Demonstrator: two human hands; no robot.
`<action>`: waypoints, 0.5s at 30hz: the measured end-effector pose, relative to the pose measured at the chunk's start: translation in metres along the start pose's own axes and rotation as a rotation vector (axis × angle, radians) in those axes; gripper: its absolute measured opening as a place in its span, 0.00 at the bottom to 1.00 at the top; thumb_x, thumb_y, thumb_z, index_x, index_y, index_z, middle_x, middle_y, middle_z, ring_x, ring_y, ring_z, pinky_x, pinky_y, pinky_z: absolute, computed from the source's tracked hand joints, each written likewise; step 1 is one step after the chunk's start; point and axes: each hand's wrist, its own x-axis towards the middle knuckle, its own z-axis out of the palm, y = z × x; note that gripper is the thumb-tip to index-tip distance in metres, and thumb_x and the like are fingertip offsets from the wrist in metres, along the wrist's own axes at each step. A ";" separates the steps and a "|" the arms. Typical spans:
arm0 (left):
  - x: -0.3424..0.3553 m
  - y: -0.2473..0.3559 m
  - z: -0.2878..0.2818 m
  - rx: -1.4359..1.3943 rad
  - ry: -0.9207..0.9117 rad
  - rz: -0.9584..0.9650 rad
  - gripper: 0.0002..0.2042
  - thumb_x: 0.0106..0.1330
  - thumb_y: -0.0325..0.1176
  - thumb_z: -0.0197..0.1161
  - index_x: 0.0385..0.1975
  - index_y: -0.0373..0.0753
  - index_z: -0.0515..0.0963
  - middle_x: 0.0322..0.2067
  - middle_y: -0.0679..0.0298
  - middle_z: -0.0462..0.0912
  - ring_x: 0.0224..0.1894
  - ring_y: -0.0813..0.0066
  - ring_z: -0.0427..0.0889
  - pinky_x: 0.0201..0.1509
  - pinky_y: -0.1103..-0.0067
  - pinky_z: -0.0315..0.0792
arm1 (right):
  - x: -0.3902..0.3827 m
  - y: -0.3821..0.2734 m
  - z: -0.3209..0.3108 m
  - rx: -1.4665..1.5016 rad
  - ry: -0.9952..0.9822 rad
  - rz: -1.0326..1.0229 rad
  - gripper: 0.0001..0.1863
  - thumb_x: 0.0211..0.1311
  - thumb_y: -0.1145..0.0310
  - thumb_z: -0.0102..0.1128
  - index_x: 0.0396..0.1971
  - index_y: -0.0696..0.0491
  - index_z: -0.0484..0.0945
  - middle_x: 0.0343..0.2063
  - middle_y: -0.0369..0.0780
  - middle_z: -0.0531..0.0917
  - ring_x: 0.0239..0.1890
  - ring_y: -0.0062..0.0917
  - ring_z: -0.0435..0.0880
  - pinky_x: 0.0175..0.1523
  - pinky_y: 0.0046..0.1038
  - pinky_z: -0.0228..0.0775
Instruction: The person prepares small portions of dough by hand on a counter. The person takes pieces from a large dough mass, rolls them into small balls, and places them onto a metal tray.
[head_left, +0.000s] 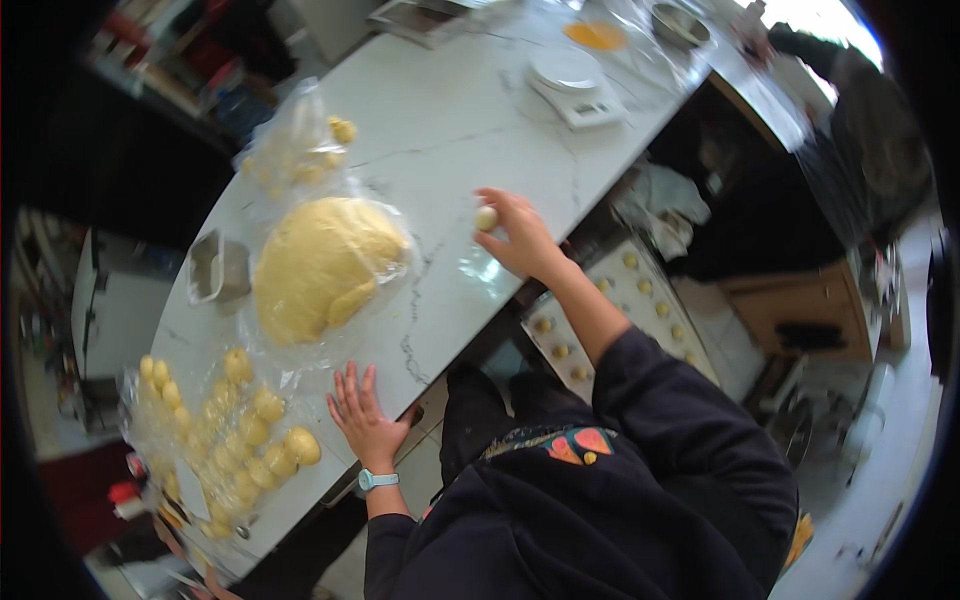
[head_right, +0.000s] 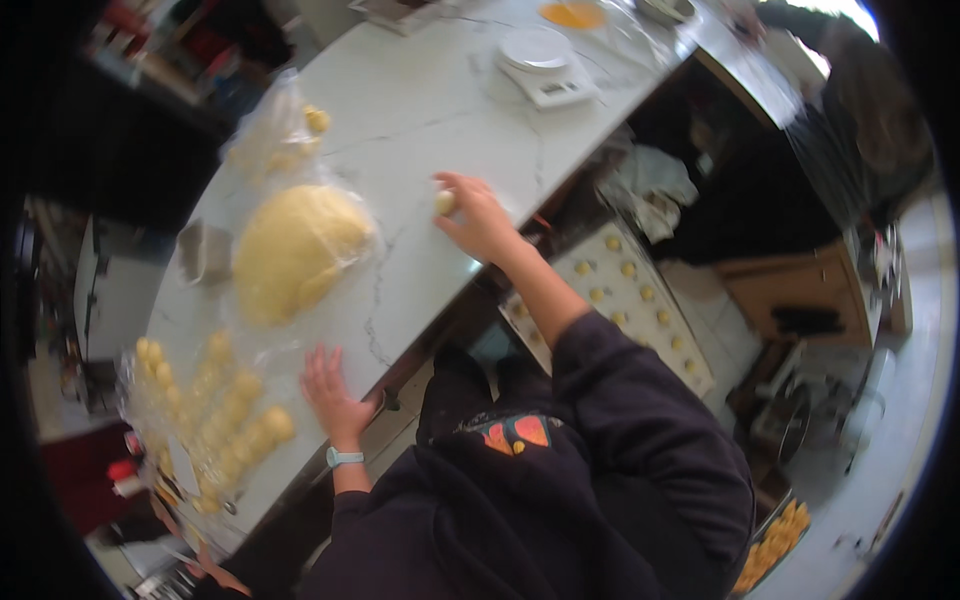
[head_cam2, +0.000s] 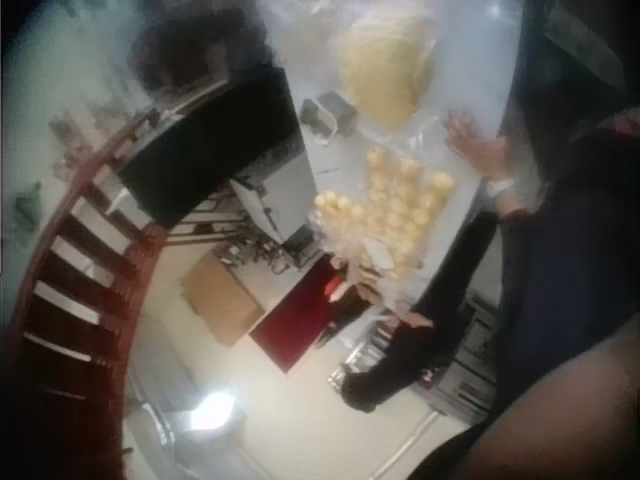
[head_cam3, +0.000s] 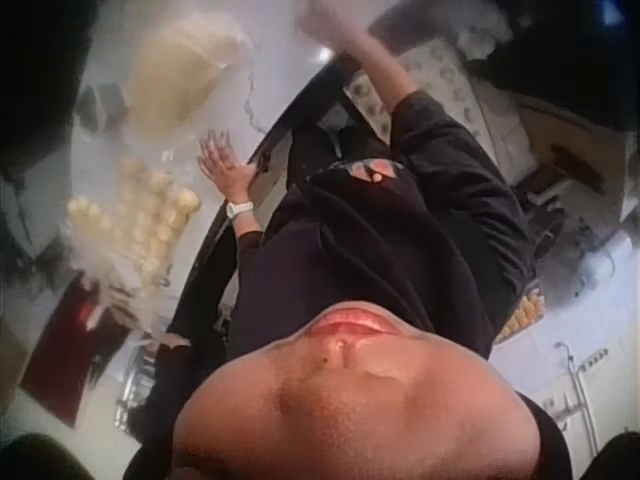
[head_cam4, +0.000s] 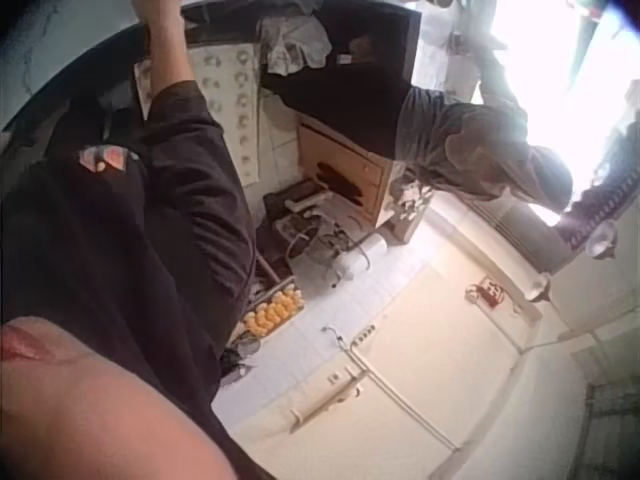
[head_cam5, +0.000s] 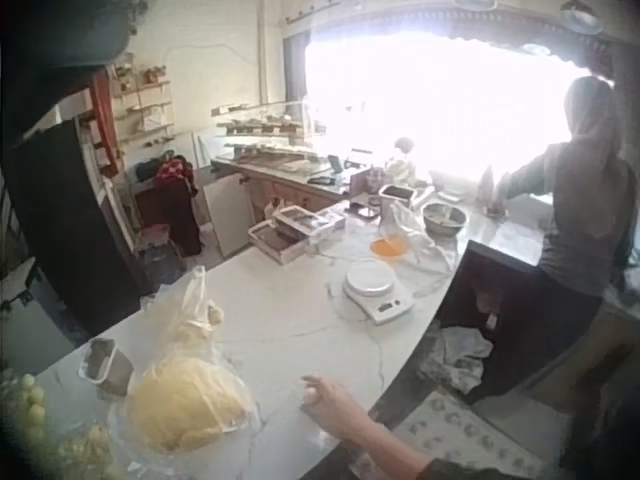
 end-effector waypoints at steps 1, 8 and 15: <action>0.000 0.000 0.000 0.001 -0.025 0.058 0.47 0.43 0.58 0.75 0.66 0.50 0.64 0.70 0.61 0.61 0.74 0.55 0.53 0.74 0.51 0.46 | -0.001 0.006 0.003 0.011 0.004 -0.018 0.26 0.53 0.72 0.68 0.54 0.51 0.74 0.45 0.45 0.81 0.50 0.39 0.78 0.57 0.35 0.70; 0.004 -0.011 0.017 0.119 0.065 0.198 0.47 0.49 0.63 0.72 0.66 0.42 0.64 0.68 0.54 0.63 0.71 0.53 0.60 0.71 0.54 0.54 | -0.145 -0.006 -0.026 0.522 -0.041 0.081 0.21 0.57 0.69 0.68 0.51 0.52 0.77 0.44 0.39 0.84 0.48 0.29 0.83 0.54 0.29 0.73; 0.007 -0.029 0.030 0.162 0.271 0.338 0.47 0.50 0.66 0.71 0.65 0.40 0.66 0.65 0.52 0.68 0.67 0.52 0.67 0.65 0.58 0.64 | -0.478 0.152 0.004 0.659 0.616 1.376 0.16 0.58 0.64 0.61 0.46 0.51 0.84 0.35 0.38 0.86 0.38 0.20 0.82 0.45 0.26 0.74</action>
